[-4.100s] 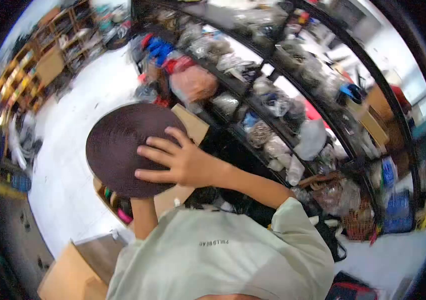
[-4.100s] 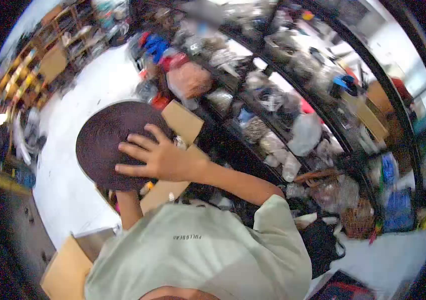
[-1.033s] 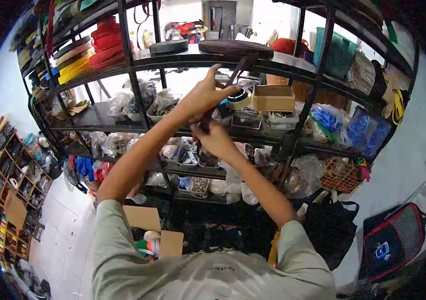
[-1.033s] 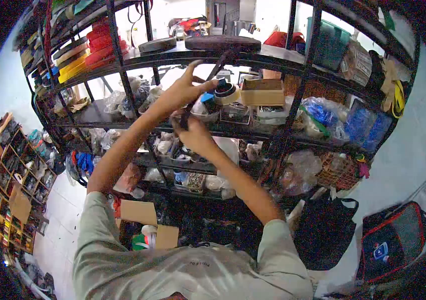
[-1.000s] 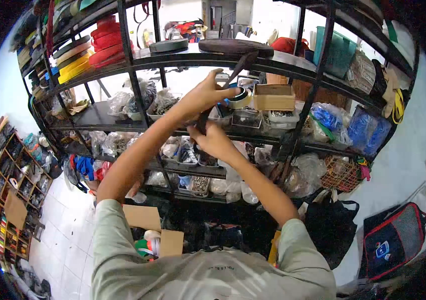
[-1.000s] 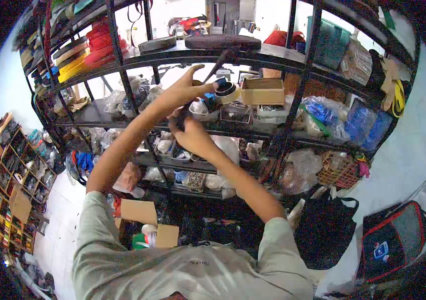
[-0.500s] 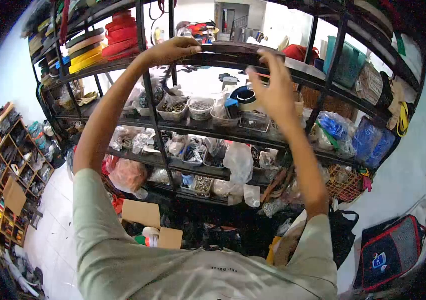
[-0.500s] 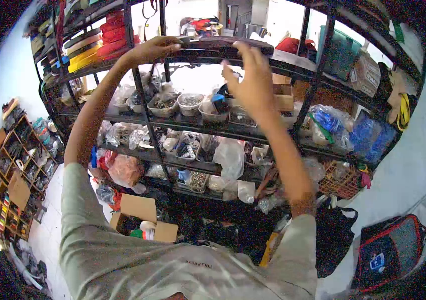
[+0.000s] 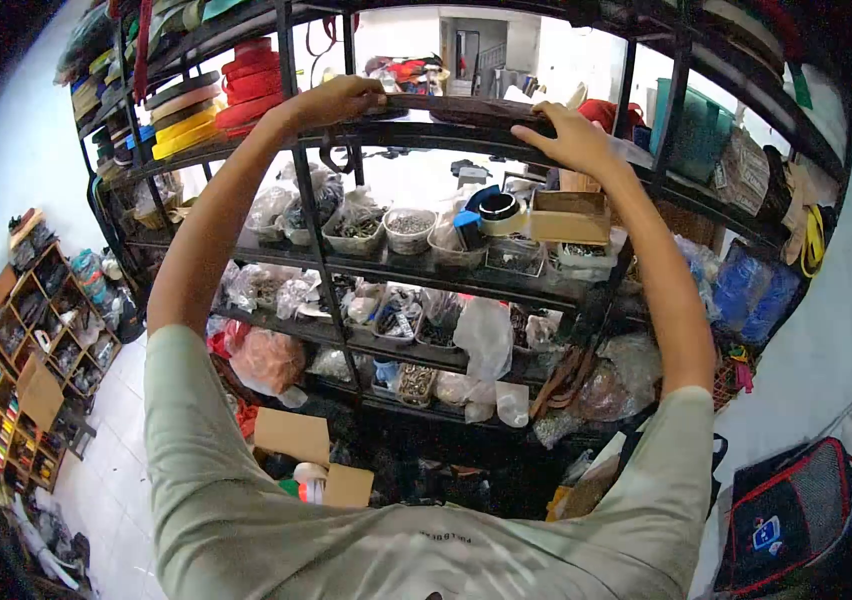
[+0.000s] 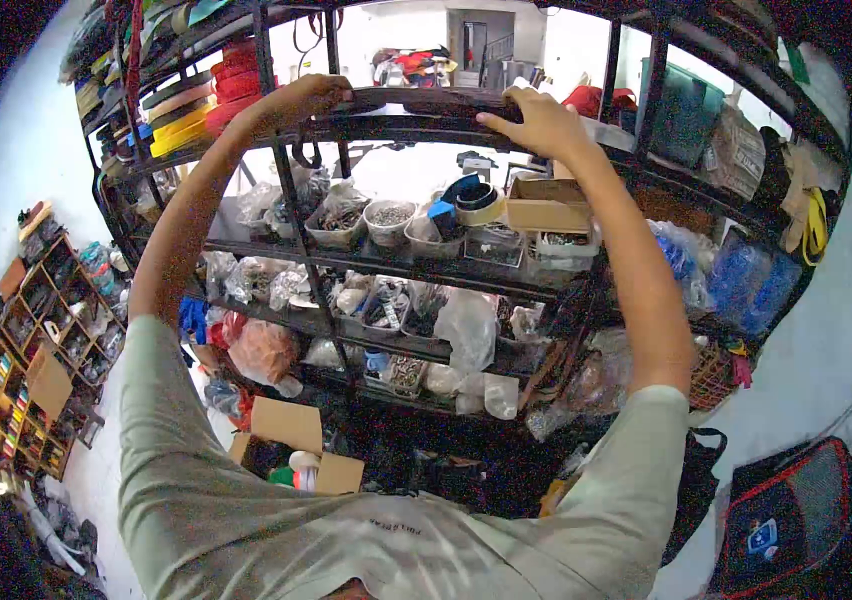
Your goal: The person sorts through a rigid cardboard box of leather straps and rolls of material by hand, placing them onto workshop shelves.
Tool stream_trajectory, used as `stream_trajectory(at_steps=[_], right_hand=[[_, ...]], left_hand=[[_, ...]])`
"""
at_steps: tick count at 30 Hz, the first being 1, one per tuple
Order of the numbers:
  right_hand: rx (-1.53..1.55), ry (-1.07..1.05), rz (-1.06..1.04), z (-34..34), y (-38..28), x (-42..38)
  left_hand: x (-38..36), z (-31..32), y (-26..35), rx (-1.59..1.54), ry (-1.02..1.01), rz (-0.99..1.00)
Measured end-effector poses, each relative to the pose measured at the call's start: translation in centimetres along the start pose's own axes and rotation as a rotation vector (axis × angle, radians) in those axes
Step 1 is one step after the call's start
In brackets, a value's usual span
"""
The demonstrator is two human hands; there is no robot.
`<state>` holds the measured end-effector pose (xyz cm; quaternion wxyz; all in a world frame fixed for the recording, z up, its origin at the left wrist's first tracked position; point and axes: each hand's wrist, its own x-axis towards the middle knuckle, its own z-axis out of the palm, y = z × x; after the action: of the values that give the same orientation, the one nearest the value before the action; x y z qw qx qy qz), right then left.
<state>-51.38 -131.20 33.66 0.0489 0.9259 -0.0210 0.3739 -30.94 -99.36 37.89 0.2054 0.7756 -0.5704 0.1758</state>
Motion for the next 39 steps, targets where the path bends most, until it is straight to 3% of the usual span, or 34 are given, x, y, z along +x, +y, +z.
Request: stream_trajectory(at_steps=[2, 4, 6, 9, 11, 14, 17, 18, 20, 22, 24, 26, 30, 36, 38, 39], right_hand=[[-0.026, -0.037, 0.016, -0.3, 0.5, -0.2], [-0.029, -0.026, 0.002, 0.0, 0.8, -0.3], [-0.030, -0.016, -0.013, 0.1, 0.7, -0.4], [-0.039, -0.002, 0.009, -0.2, 0.3, -0.7], [0.010, -0.109, 0.069, -0.7, 0.0, -0.7], [-0.025, -0.108, 0.084, -0.6, -0.1, -0.7], [-0.023, -0.048, 0.054, 0.2, 0.5, -0.5], [-0.022, -0.048, 0.055, 0.1, 0.5, -0.6], [-0.036, -0.051, 0.047, -0.1, 0.4, -0.6], [-0.052, -0.039, 0.051, 0.0, 0.3, -0.7], [-0.068, -0.024, 0.053, 0.2, 0.4, -0.7], [-0.020, 0.069, 0.017, 0.6, 0.7, -0.8], [0.007, 0.065, 0.027, 0.5, 0.6, -0.7], [0.000, 0.100, -0.002, 1.3, 1.3, -0.4], [0.007, 0.104, -0.008, 1.0, 1.2, -0.6], [0.021, 0.097, 0.006, 1.2, 1.2, -0.5]], left_hand=[[0.7, -1.0, 0.3, 0.162, -0.112, 0.027], [1.7, -0.6, -0.4, 0.178, -0.093, -0.063], [2.7, -0.9, -0.8, 0.443, -0.118, 0.086], [4.6, -0.8, -1.9, 0.515, -0.180, 0.073], [5.8, -0.4, -2.1, 0.580, -0.194, 0.075], [7.3, -0.2, -1.5, 0.795, -0.254, 0.208], [9.4, -0.1, -2.7, 0.841, -0.069, 0.149], [10.1, -0.1, -2.5, 0.825, -0.047, 0.007], [11.3, -0.1, -3.0, 0.771, 0.066, 0.011], [11.1, -0.5, -1.2, 0.765, 0.078, -0.011], [11.3, -0.7, 0.4, 0.914, -0.038, -0.028], [13.6, 0.3, -2.5, 0.851, 0.067, 0.016], [16.7, 2.1, -3.6, 0.954, 0.115, 0.037], [18.4, 4.6, -3.8, 1.008, 0.350, 0.109], [17.7, 4.4, -0.9, 0.841, 0.015, -0.160], [17.6, 4.6, -1.2, 0.847, -0.106, -0.169]])
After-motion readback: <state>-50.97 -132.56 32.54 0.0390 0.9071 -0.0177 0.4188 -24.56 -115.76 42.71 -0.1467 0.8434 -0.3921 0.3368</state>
